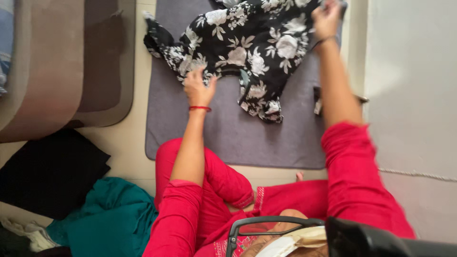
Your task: The person sits on the floor and irons a black cloth, then switches to ironing a black and white floral top. The person uses an electric iron to smooth the fabric on a grey mat.
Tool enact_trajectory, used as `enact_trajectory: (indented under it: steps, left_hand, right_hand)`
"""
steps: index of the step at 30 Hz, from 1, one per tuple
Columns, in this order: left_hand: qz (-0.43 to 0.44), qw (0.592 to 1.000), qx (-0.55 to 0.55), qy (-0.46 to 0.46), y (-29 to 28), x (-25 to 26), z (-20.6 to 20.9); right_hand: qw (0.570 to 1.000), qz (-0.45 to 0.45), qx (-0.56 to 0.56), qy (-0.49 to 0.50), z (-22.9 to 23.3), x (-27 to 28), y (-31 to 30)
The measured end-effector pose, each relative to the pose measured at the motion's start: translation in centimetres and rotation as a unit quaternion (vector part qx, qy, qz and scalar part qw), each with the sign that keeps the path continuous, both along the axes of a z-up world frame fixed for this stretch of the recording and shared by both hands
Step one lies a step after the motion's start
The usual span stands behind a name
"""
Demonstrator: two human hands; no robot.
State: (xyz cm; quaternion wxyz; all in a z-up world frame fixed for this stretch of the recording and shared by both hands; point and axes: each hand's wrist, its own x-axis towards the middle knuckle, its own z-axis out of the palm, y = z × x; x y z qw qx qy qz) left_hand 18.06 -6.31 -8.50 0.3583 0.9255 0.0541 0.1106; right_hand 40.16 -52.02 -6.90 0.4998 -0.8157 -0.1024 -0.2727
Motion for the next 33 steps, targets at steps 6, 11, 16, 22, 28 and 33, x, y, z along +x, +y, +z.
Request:
enact_trajectory:
  steps: [6, 11, 16, 22, 28, 33]
  left_hand:
    - [-0.096, 0.953, -0.082, 0.277, -4.4, -2.7, -1.8]
    - [-0.123, 0.962, -0.201, 0.137, -8.7, -4.6, -7.5]
    - [-0.010, 0.858, -0.500, 0.116, -9.5, -3.8, -8.4]
    - [-0.057, 0.835, -0.541, -0.079, -6.4, 0.0, -5.5]
    - [0.091, 0.890, -0.447, -0.010, -1.8, 3.0, -3.5]
    - [0.183, 0.943, -0.237, -0.147, -4.8, -4.8, -4.3]
  right_hand:
    - [0.953, 0.004, 0.163, 0.255, -7.3, -21.3, 7.0]
    - [0.928, -0.178, 0.045, 0.324, -7.8, -33.4, 9.1]
    - [0.908, -0.154, 0.041, 0.387, -4.6, -35.1, 11.9]
    - [0.876, -0.059, 0.013, 0.478, -2.7, -35.5, 10.2]
    - [0.874, -0.008, 0.133, 0.468, -2.0, -38.2, 7.2]
    - [0.900, -0.100, 0.051, 0.422, -4.4, -38.4, 7.9]
